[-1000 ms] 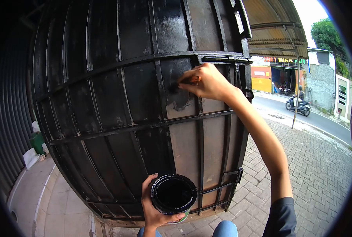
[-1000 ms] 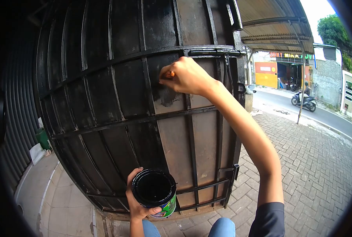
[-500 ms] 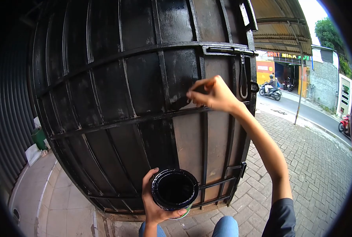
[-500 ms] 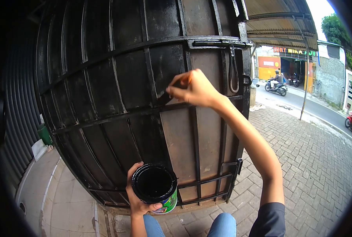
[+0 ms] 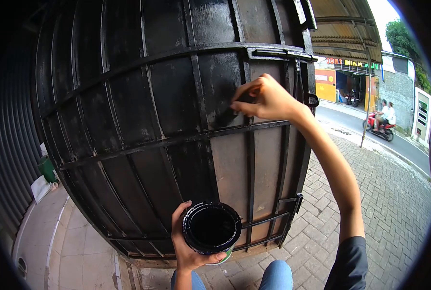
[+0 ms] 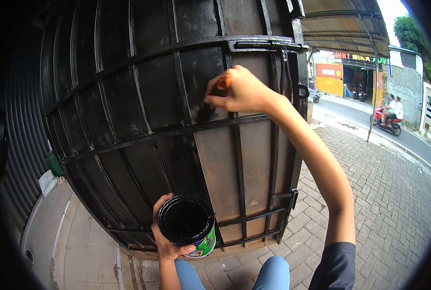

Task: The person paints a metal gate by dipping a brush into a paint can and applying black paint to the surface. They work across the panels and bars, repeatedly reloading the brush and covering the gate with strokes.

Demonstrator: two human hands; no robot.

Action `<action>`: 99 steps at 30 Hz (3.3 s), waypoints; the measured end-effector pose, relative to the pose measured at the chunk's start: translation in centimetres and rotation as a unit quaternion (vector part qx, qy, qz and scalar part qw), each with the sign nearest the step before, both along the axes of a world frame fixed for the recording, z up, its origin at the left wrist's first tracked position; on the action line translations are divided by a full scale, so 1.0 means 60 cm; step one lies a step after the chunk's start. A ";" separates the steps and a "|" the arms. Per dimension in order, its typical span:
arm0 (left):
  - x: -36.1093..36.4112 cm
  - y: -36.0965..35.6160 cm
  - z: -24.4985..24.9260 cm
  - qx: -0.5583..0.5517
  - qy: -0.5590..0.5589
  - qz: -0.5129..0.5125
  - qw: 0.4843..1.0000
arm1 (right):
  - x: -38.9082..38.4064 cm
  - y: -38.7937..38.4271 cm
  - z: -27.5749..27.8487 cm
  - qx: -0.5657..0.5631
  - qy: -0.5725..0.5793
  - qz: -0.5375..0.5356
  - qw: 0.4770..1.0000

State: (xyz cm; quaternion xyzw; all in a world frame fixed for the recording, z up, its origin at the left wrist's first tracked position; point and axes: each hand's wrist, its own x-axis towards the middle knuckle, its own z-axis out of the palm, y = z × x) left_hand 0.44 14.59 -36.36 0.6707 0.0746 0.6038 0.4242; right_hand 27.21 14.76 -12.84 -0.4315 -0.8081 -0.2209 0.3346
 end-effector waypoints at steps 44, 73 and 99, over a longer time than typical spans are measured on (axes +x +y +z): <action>-0.008 -0.019 0.006 0.018 0.012 -0.016 1.000 | -0.043 -0.018 0.044 -0.037 -0.226 -0.156 0.961; 0.005 -0.006 0.003 0.014 0.013 -0.025 0.999 | -0.081 -0.042 -0.016 0.122 -0.305 -0.206 0.922; -0.007 -0.022 0.001 0.020 0.011 -0.021 1.000 | -0.072 0.040 -0.049 0.036 0.149 0.045 0.987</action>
